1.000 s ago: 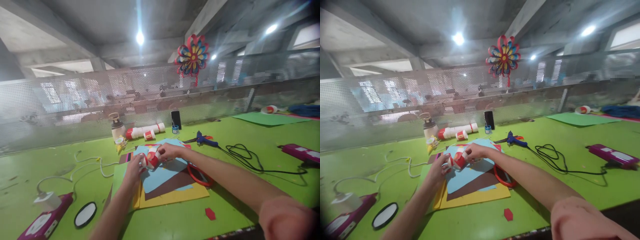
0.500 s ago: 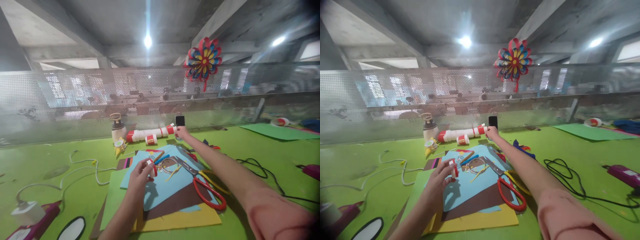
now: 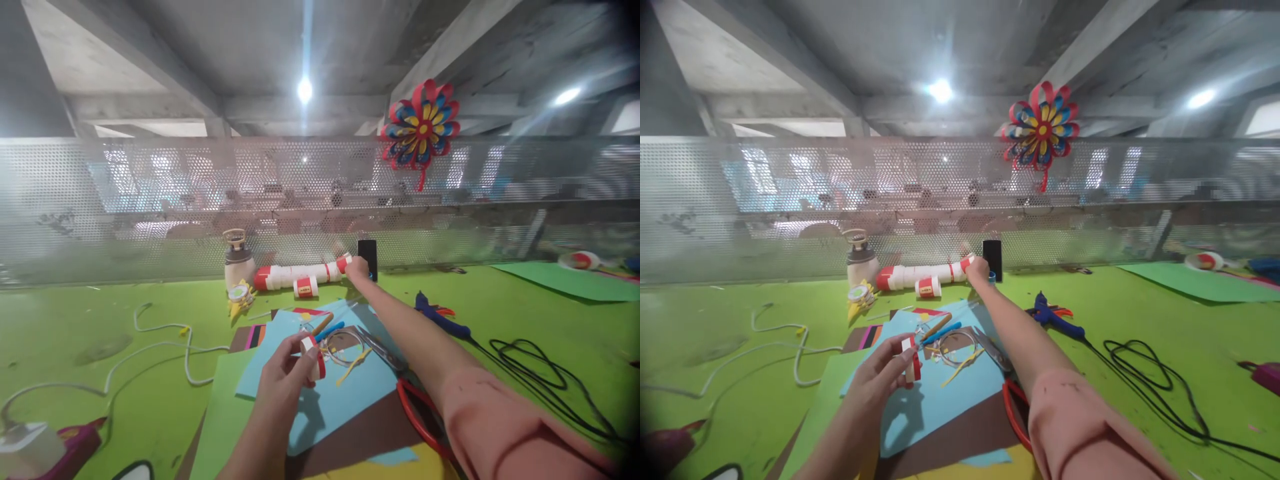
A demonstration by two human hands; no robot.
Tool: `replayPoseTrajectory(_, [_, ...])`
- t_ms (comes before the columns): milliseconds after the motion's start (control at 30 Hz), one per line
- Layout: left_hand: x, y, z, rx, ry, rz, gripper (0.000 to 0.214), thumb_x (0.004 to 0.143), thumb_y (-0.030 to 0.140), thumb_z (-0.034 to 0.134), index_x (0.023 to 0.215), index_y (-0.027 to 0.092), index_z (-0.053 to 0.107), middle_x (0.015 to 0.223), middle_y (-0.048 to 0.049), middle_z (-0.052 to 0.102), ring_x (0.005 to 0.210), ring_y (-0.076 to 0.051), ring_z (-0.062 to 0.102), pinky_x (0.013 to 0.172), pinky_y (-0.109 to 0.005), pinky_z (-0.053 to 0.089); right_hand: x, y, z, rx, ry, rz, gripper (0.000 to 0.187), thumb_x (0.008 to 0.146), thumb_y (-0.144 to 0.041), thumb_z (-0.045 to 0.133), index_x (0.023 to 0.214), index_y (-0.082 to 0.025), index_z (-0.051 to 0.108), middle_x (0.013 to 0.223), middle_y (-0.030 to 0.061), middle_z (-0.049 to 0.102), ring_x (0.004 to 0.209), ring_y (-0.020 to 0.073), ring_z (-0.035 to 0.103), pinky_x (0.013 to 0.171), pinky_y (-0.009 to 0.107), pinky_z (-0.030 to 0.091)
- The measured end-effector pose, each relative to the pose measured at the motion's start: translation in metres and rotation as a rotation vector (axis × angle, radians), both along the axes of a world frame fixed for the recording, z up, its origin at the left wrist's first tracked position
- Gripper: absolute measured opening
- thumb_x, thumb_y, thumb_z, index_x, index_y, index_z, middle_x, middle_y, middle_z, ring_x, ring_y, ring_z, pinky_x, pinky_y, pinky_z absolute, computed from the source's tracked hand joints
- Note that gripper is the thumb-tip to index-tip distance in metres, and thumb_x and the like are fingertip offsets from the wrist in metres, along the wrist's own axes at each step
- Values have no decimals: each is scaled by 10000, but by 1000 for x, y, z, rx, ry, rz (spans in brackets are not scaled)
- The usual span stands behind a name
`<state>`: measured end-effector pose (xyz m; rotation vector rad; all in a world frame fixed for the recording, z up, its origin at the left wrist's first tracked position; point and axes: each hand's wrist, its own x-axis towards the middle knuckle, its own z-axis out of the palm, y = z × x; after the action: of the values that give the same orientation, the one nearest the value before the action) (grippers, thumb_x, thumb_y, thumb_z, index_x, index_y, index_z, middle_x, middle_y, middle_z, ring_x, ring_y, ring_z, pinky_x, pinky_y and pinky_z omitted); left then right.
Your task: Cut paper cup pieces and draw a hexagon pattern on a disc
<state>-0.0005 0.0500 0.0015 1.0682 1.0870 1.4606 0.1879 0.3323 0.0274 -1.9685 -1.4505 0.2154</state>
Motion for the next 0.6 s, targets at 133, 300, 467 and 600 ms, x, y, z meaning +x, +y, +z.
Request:
replayPoseTrajectory(133, [2,-1,0,7,-2,-19,535,642,495,748,1016,123,655,693,-25,616,553,-122,527,509,-234,436,4,3,-1,9,-40,-33,315,931,-309,583,1205,-153,575,1209,102,598,1014,219,622,848,413,534])
replayPoseTrajectory(300, [3,-2,-1,53,35,-13,524,649,519,737,994,131,670,765,-62,650,623,-154,563,509,-237,439,3,6,-9,13,-89,-2,311,933,-310,579,1203,-156,576,1207,98,599,1011,217,623,847,416,535])
replayPoseTrajectory(467, [3,-3,1,41,29,-1,515,655,513,735,996,131,672,789,-70,658,629,-153,560,521,-239,443,-2,13,-14,18,-119,77,302,934,-307,578,1201,-166,578,1210,93,599,1014,216,622,849,415,534])
replayPoseTrajectory(600, [4,-5,2,45,22,-2,478,658,501,735,964,139,678,777,-63,654,605,-143,551,511,-234,435,-2,18,-24,23,-110,103,297,935,-307,576,1199,-171,580,1212,92,599,1015,215,621,850,412,533])
